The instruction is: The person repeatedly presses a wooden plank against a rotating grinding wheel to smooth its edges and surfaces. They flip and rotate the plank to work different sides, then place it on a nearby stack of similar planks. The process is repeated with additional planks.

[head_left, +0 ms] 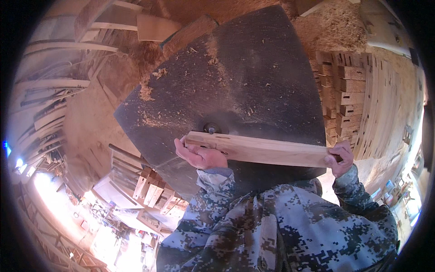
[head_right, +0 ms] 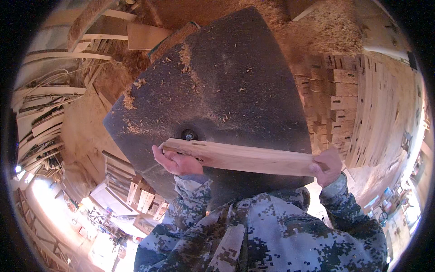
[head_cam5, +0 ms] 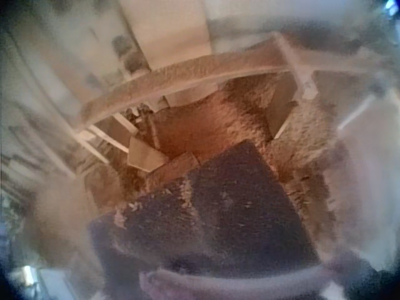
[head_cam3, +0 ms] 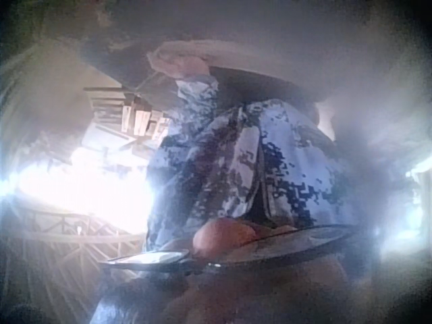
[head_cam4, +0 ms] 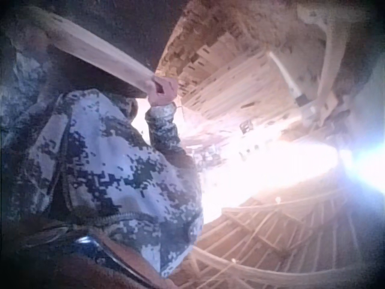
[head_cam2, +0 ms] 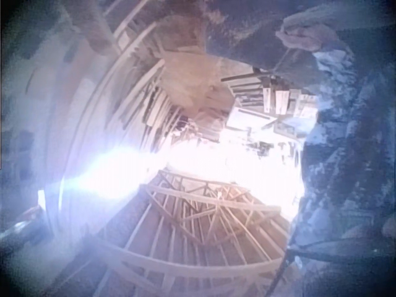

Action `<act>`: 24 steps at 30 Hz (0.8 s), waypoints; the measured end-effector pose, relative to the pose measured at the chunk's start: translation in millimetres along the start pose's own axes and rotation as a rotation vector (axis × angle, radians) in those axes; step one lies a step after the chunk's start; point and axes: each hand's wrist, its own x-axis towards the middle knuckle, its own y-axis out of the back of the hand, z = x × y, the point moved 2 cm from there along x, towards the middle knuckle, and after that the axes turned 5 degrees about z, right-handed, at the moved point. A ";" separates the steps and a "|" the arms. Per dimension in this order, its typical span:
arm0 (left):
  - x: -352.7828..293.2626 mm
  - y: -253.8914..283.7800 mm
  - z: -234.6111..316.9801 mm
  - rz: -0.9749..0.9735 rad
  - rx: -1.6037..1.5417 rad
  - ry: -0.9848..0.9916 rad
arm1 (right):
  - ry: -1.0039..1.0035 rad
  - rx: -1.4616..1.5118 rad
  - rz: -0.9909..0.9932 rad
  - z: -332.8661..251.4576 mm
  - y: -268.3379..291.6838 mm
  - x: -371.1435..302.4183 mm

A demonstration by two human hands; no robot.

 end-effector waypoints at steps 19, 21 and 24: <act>-2.8 5.3 1.2 0.059 -0.277 0.194 | 0.044 -0.051 -0.025 0.9 6.7 37.1; 1.9 10.8 1.4 0.041 -0.268 0.198 | 0.047 -0.036 -0.025 -7.1 0.5 31.1; 12.6 16.9 3.8 0.029 -0.200 0.187 | 0.034 0.023 -0.007 -20.2 -11.7 22.5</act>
